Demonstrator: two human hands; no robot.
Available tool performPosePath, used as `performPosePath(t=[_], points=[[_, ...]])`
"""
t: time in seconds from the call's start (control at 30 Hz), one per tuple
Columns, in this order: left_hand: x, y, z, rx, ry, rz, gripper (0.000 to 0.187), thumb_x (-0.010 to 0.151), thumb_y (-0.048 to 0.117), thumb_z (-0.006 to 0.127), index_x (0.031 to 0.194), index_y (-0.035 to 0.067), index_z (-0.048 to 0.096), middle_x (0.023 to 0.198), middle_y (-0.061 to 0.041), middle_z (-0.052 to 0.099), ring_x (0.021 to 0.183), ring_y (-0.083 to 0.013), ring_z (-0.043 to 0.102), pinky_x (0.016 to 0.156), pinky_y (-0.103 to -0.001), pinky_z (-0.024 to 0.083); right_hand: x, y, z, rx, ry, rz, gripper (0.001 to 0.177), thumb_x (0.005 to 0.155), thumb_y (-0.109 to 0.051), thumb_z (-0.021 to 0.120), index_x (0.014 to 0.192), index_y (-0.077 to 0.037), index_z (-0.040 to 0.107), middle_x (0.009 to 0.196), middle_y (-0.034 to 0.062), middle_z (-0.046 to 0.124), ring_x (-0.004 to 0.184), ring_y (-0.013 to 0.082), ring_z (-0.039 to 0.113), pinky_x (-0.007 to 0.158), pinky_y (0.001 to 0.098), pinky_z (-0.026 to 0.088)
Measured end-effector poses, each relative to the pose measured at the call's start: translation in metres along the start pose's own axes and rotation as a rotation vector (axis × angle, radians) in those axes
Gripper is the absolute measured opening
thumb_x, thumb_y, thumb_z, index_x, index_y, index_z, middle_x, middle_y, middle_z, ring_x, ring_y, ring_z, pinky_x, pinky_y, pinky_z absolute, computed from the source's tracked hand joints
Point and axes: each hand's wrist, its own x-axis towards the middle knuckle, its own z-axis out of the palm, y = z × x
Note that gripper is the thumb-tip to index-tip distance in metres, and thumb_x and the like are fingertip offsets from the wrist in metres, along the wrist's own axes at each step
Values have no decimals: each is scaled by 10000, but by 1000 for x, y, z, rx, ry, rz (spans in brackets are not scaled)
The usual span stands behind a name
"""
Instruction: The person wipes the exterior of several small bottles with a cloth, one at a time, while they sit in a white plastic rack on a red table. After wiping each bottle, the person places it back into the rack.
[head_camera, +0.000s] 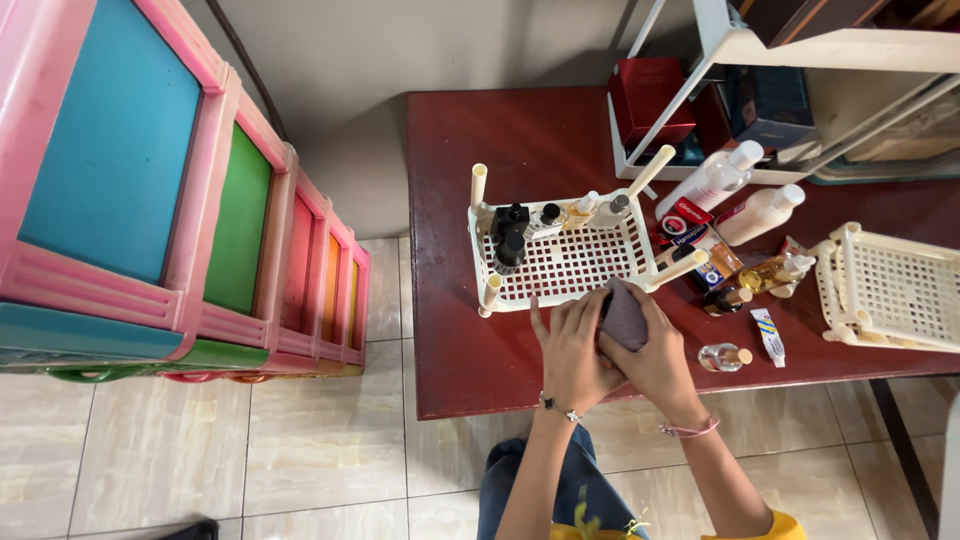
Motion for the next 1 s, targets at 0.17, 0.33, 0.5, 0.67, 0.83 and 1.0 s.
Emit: performPosePath(t=[0.17,0.33,0.5,0.67,0.83,1.0], points=[[7,2,16,-27,-69,-47,1095,437,350,933,1423,108,523,1327,-64,636,1278,-286,536,1255,-658,57,24,43,-5,395,-165,322,597,813,-169,784,1352,-2,586,1118,123,718,984,148,696,846,325,588],[17,2,31,-89,-60,-31,1069,460,362,913,1443,143,555,1371,-33,652,1336,-266,532,1288,-641,55,44,75,-21,773,-314,553,469,929,-247,707,1303,28,639,1059,111,717,882,142,680,751,321,565],[31,5,39,-129,-79,-62,1020,483,440,925,1407,159,596,1351,2,672,1373,-263,516,1266,-679,12,55,102,-28,1052,-390,832,491,963,-400,634,1238,7,628,1031,147,723,852,232,719,759,389,609],[31,1,50,-124,-60,-113,1030,515,505,932,1416,156,576,1366,1,660,1375,-267,505,1247,-680,20,59,124,-33,1063,-477,775,527,950,-413,631,1235,30,619,1046,144,741,880,213,738,775,374,615],[29,-5,54,-68,-34,-139,1057,491,480,940,1435,170,580,1353,10,667,1353,-249,528,1264,-676,13,63,120,-32,747,-476,612,496,927,-298,698,1286,39,633,1036,142,734,876,213,714,766,359,593],[31,-15,46,-47,-42,-190,1109,437,392,915,1463,162,563,1354,-2,663,1330,-255,532,1278,-642,25,46,80,-21,295,-253,155,631,854,-148,788,1425,17,576,1245,202,715,1105,292,707,941,311,535]])
